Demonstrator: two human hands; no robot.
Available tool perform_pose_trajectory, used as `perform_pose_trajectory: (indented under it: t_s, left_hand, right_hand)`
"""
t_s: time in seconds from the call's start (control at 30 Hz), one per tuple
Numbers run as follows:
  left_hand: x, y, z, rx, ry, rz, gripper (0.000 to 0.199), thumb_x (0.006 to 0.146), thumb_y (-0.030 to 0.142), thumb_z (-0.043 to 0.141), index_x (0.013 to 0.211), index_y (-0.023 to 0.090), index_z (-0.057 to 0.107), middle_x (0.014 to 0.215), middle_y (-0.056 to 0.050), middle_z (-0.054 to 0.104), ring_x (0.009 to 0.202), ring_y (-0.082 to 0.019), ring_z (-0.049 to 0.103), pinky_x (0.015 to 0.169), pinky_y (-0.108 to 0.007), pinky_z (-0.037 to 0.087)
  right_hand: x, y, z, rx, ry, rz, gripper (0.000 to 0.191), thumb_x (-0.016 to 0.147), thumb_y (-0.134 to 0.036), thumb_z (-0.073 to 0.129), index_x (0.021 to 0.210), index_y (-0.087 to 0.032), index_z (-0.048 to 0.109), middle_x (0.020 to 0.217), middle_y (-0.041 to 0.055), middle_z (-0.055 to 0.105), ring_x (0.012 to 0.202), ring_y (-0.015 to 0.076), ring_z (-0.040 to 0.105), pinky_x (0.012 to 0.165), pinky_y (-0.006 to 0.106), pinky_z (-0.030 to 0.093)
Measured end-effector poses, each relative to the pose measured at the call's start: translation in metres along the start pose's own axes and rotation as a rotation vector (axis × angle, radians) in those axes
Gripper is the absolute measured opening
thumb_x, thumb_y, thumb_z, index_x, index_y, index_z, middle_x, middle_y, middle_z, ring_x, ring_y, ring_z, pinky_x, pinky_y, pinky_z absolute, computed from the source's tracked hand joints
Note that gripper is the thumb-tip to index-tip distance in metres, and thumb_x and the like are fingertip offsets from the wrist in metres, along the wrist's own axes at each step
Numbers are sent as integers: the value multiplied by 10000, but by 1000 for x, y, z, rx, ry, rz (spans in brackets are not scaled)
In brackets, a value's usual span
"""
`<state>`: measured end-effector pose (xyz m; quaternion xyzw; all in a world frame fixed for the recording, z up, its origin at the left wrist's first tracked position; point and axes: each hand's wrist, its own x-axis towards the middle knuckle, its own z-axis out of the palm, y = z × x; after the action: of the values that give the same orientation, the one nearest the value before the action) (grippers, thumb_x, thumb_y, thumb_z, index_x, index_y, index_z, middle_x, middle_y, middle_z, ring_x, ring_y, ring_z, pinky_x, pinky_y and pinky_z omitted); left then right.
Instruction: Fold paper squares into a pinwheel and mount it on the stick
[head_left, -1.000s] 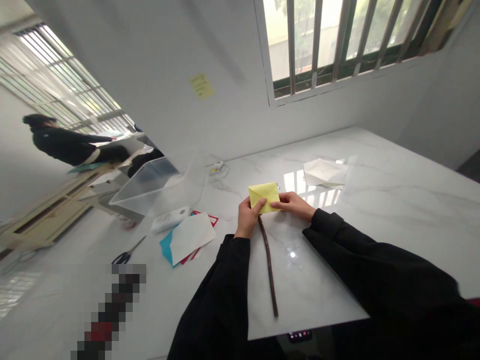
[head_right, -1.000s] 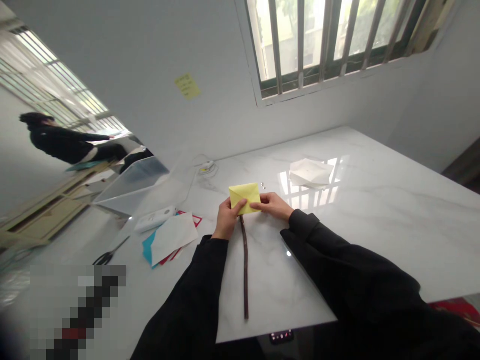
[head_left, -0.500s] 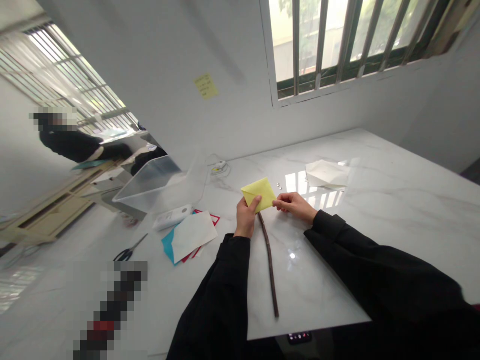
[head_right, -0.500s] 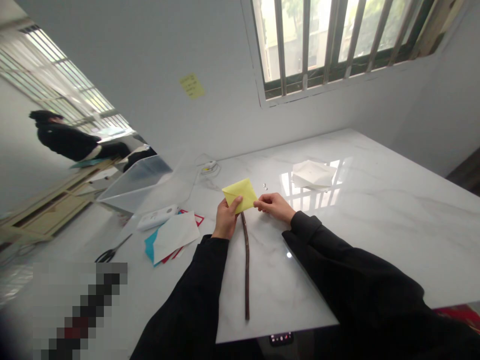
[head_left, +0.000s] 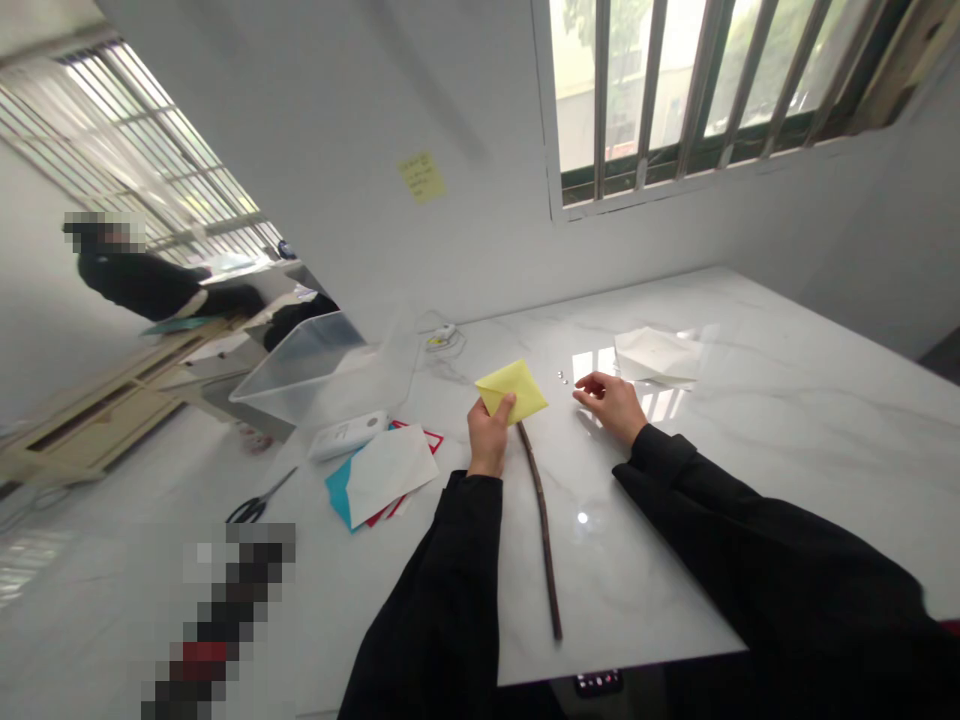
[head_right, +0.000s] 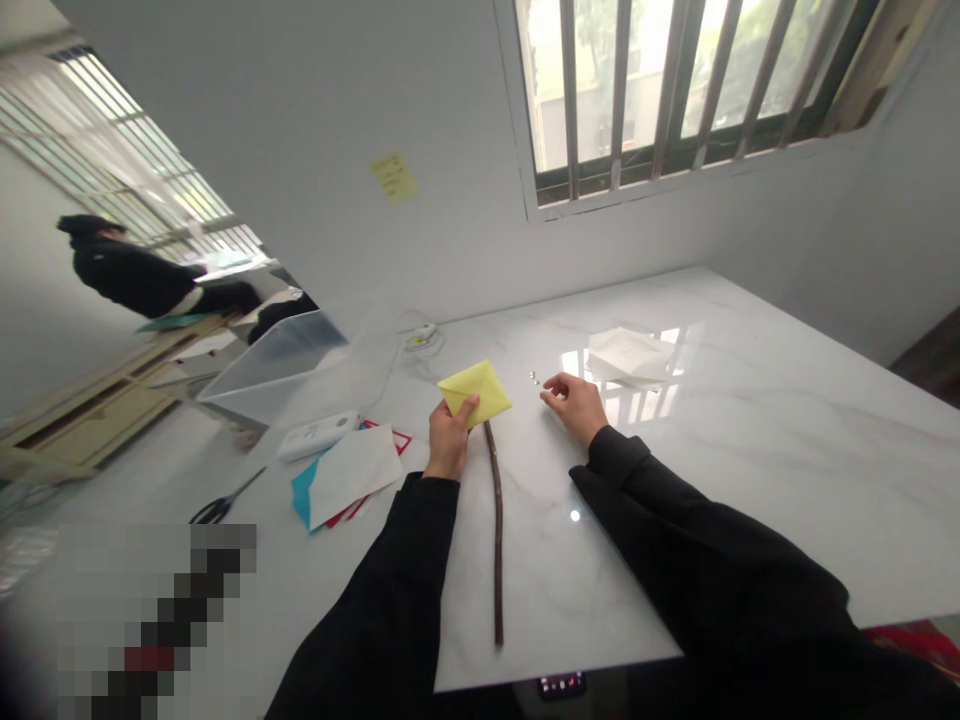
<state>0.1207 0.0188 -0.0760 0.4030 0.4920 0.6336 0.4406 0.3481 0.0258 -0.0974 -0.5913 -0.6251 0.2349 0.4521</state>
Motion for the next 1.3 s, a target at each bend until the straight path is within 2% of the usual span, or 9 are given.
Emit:
perform_pose_trajectory:
  t_s: [0.17, 0.43, 0.6, 0.7, 0.8, 0.9, 1.0, 1.13, 1.3]
  left_hand:
    - [1, -9, -3, 127, 44, 49, 424, 709, 422, 842, 984, 112, 750, 979, -127, 792, 837, -224, 728, 778, -317, 564]
    - [-3, -10, 0, 201, 34, 62, 329, 740, 390, 796, 937, 133, 744, 931, -112, 787, 804, -230, 716, 716, -303, 539]
    - [-2, -15, -1, 235, 38, 85, 281, 751, 369, 785, 913, 143, 742, 891, -101, 777, 762, -217, 693, 691, -296, 521]
    - [0, -18, -2, 256, 41, 85, 279, 741, 366, 796, 905, 144, 747, 873, -99, 772, 749, -215, 684, 695, -297, 517]
    - [1, -19, -3, 262, 30, 85, 288, 741, 374, 798, 906, 142, 755, 868, -100, 771, 750, -216, 681, 694, -294, 512]
    - [-1, -16, -1, 281, 18, 101, 275, 744, 375, 795, 892, 146, 757, 862, -97, 770, 750, -215, 678, 680, -285, 500]
    - [-6, -11, 3, 310, -7, 127, 247, 765, 369, 778, 880, 152, 752, 863, -94, 773, 751, -217, 680, 672, -282, 493]
    - [-13, -10, 7, 289, -87, 140, 267, 780, 379, 783, 920, 153, 759, 895, -97, 778, 773, -221, 693, 701, -292, 515]
    - [-14, -12, 7, 261, -143, 131, 316, 734, 387, 844, 934, 153, 772, 892, -94, 774, 779, -222, 694, 731, -301, 530]
  right_hand:
    - [3, 11, 7, -123, -40, -54, 224, 842, -321, 739, 1019, -195, 790, 862, 40, 745, 816, 202, 665, 820, 335, 499]
    - [19, 17, 23, -272, -6, -67, 285, 890, -355, 674, 1086, -200, 811, 948, 66, 757, 879, 225, 648, 828, 336, 470]
    - [31, 11, 29, -294, 9, 3, 278, 904, -408, 655, 1037, -241, 833, 912, 63, 778, 845, 235, 662, 737, 326, 450]
    - [34, 9, 30, -276, 32, 8, 246, 893, -380, 648, 937, -222, 832, 939, 96, 787, 852, 246, 676, 770, 345, 475]
    - [29, 9, 24, -184, 54, -37, 232, 878, -361, 632, 873, -195, 794, 941, 112, 784, 856, 252, 686, 848, 385, 510]
    - [17, 14, 11, 82, 65, -35, 273, 878, -451, 649, 883, -193, 740, 1050, 123, 789, 893, 253, 718, 853, 401, 559]
    - [2, 20, -2, 321, -18, 35, 376, 852, -557, 709, 917, -187, 725, 1049, 131, 795, 873, 252, 738, 816, 405, 596]
    - [-10, 22, -10, 404, -161, 88, 424, 782, -576, 805, 896, -172, 746, 836, 92, 784, 791, 240, 737, 811, 393, 603]
    - [-10, 12, -10, 397, -182, 123, 443, 776, -586, 813, 929, -171, 783, 786, 78, 778, 714, 222, 720, 727, 367, 598]
